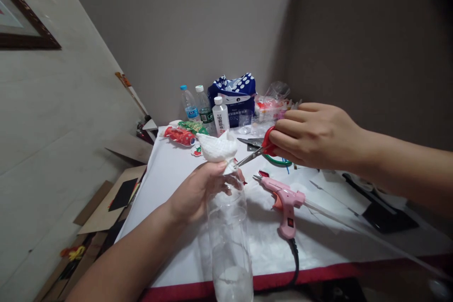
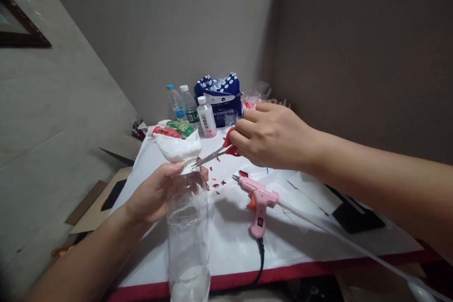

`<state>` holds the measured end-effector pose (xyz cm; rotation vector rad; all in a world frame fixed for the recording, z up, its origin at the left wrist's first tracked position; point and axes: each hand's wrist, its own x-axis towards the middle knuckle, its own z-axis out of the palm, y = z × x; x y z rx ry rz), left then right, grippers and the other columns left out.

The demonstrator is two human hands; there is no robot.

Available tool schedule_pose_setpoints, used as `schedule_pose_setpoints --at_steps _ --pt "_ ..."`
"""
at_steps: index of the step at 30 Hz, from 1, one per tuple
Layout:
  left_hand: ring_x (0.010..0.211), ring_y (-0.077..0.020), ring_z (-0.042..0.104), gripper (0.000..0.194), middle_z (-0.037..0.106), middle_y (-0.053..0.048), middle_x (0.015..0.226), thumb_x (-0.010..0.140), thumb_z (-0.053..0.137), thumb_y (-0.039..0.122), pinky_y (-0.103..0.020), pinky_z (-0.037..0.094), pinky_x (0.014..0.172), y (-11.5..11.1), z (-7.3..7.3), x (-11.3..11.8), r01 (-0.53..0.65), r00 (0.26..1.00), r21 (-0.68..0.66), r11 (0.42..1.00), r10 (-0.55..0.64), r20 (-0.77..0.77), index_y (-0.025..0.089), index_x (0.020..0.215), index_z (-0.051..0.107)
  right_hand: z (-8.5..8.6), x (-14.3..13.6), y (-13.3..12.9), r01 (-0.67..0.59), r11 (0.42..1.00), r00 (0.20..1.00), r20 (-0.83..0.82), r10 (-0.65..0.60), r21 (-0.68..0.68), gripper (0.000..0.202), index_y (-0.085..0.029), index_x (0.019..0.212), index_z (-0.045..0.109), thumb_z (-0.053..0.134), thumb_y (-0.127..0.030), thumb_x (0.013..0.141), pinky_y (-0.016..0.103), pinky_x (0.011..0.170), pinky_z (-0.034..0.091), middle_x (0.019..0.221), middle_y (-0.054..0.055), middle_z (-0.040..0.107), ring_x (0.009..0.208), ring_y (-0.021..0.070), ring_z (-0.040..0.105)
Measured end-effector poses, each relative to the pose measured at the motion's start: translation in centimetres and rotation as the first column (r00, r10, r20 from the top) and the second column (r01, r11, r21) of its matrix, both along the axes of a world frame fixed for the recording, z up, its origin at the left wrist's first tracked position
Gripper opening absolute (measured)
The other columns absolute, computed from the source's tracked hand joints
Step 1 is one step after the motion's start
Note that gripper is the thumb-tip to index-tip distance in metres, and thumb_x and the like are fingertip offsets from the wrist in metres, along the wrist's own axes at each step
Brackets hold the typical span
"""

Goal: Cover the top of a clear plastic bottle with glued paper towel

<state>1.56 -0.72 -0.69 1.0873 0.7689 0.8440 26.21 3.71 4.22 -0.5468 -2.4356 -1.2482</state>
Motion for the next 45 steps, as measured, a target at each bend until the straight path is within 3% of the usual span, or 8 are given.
schedule_pose_setpoints --at_steps 5,8,10,12,14,16,22,45 --pt "0.075 -0.0150 0.058 0.033 0.066 -0.005 0.085 0.078 0.060 0.042 -0.025 0.039 0.067 -0.2 0.3 0.1 -0.017 1.000 -0.015 1.000 0.017 -0.004 0.011 0.083 0.070 -0.4 0.0 -0.1 -0.050 0.997 0.995 -0.088 0.046 -0.052 0.031 -0.020 0.064 0.055 0.048 -0.028 0.093 0.032 0.058 0.035 0.059 0.001 0.057 0.055 0.0148 0.049" --pt "0.075 -0.0149 0.058 0.027 0.067 -0.004 0.084 0.075 0.064 0.039 -0.025 0.039 0.068 -0.2 0.2 0.1 -0.035 0.999 -0.055 0.998 0.036 0.006 0.013 0.081 0.069 -1.1 -0.6 -0.5 -0.125 0.958 0.963 -0.265 0.055 -0.258 0.025 -0.019 0.067 0.057 0.053 -0.028 0.090 0.030 0.056 0.035 0.060 0.001 0.058 0.056 0.0143 0.049" --pt "0.074 -0.0146 0.058 0.025 0.067 -0.003 0.082 0.071 0.066 0.038 -0.025 0.039 0.068 -0.3 0.2 0.1 -0.053 0.998 -0.099 0.994 0.055 0.020 0.014 0.080 0.069 -1.6 -1.5 -1.0 -0.242 0.841 0.892 -0.452 -0.002 -0.483 0.023 -0.018 0.065 0.056 0.056 -0.024 0.087 0.027 0.051 0.032 0.057 -0.001 0.054 0.052 0.0119 0.046" --pt "0.073 -0.0143 0.058 0.025 0.068 -0.003 0.081 0.068 0.068 0.037 -0.025 0.039 0.067 -0.2 0.0 0.1 -0.067 0.997 -0.135 0.989 0.072 0.032 0.015 0.080 0.069 -2.1 -2.6 -1.6 -0.405 0.631 0.793 -0.598 -0.117 -0.661 0.021 -0.018 0.064 0.057 0.057 -0.019 0.085 0.024 0.047 0.031 0.055 -0.002 0.052 0.050 0.0100 0.044" --pt "0.071 -0.0145 0.058 0.026 0.068 -0.004 0.078 0.066 0.069 0.036 -0.025 0.039 0.066 -0.2 -0.1 0.1 -0.080 0.995 -0.151 0.985 0.087 0.041 0.014 0.080 0.070 -2.6 -3.8 -2.2 -0.549 0.433 0.708 -0.673 -0.214 -0.715 0.016 -0.017 0.068 0.061 0.057 -0.016 0.084 0.022 0.047 0.033 0.057 -0.002 0.054 0.051 0.0097 0.045" --pt "0.070 -0.0148 0.059 0.027 0.069 -0.005 0.077 0.066 0.068 0.034 -0.025 0.039 0.064 -0.1 -0.2 0.1 -0.086 0.994 -0.143 0.986 0.095 0.054 0.013 0.081 0.071 -3.1 -5.0 -2.7 -0.640 0.343 0.644 -0.724 -0.247 -0.687 0.013 -0.016 0.070 0.063 0.058 -0.013 0.082 0.022 0.048 0.035 0.059 -0.001 0.056 0.054 0.0097 0.046" --pt "0.068 -0.0123 0.059 0.021 0.071 -0.002 0.081 0.072 0.064 0.026 -0.024 0.038 0.062 -0.1 -0.5 0.2 -0.071 0.988 -0.117 0.991 0.086 0.131 0.016 0.089 0.072 -3.9 -6.9 -2.8 -0.766 0.420 0.494 -0.864 -0.099 -0.486 0.009 -0.015 0.074 0.064 0.061 -0.007 0.076 0.020 0.048 0.034 0.059 -0.003 0.054 0.052 0.0077 0.040" --pt "0.068 -0.0172 0.057 0.019 0.068 -0.007 0.070 0.066 0.063 0.026 -0.030 0.041 0.070 -0.4 -0.6 0.2 -0.032 0.983 -0.116 0.993 0.052 0.177 0.011 0.073 0.072 -3.2 -6.2 -1.6 -0.729 0.526 0.618 -0.751 0.232 -0.438 0.009 -0.016 0.077 0.063 0.059 -0.010 0.083 0.022 0.054 0.039 0.064 0.002 0.060 0.058 0.0115 0.052"
